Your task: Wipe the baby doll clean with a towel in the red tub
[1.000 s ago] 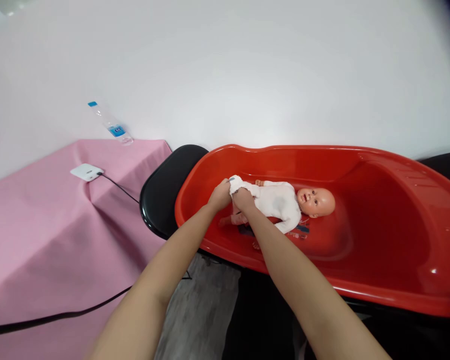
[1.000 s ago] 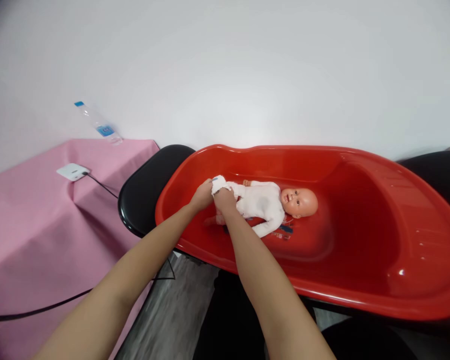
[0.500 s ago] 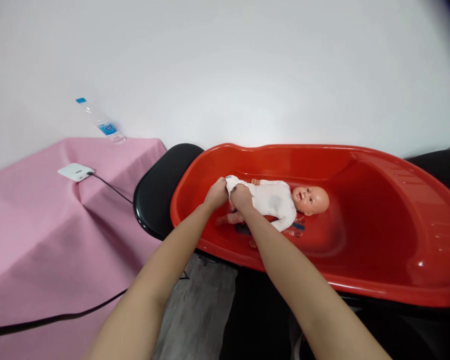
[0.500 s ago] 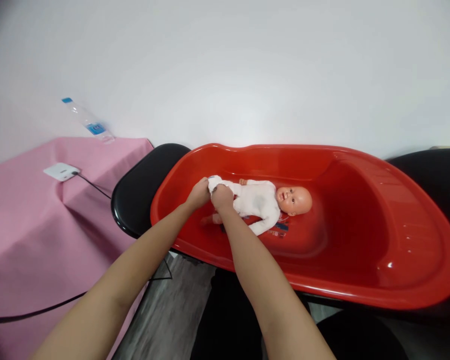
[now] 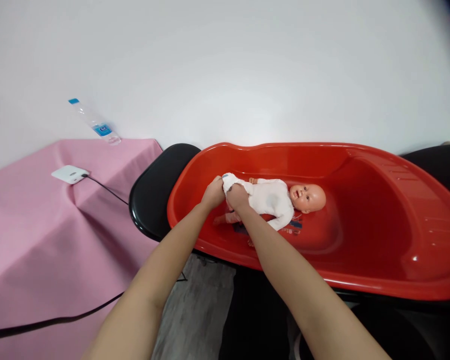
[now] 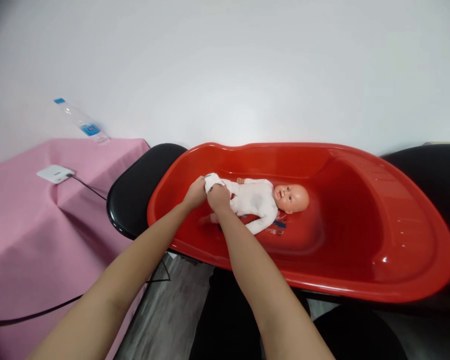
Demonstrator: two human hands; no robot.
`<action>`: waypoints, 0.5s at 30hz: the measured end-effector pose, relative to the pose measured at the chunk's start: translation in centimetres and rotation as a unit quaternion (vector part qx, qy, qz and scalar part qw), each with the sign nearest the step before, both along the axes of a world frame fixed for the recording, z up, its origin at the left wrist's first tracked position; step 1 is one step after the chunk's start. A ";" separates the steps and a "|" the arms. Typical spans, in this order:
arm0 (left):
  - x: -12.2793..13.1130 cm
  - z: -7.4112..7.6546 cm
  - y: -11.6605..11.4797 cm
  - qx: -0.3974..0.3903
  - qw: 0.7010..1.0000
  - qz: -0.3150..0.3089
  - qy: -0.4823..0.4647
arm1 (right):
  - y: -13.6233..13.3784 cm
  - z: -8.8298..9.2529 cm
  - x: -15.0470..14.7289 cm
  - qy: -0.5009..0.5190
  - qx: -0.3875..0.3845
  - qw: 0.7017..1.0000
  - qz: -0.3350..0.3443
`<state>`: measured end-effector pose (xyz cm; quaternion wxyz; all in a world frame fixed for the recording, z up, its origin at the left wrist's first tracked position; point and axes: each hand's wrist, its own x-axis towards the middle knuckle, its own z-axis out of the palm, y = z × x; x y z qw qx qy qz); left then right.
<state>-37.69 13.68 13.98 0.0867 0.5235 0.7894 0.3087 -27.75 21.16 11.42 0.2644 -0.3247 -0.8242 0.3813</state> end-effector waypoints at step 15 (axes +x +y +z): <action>-0.3 -0.4 0.3 -0.059 0.996 -0.001 0.061 | -0.6 1.6 1.0 -0.105 -0.010 0.994 -0.030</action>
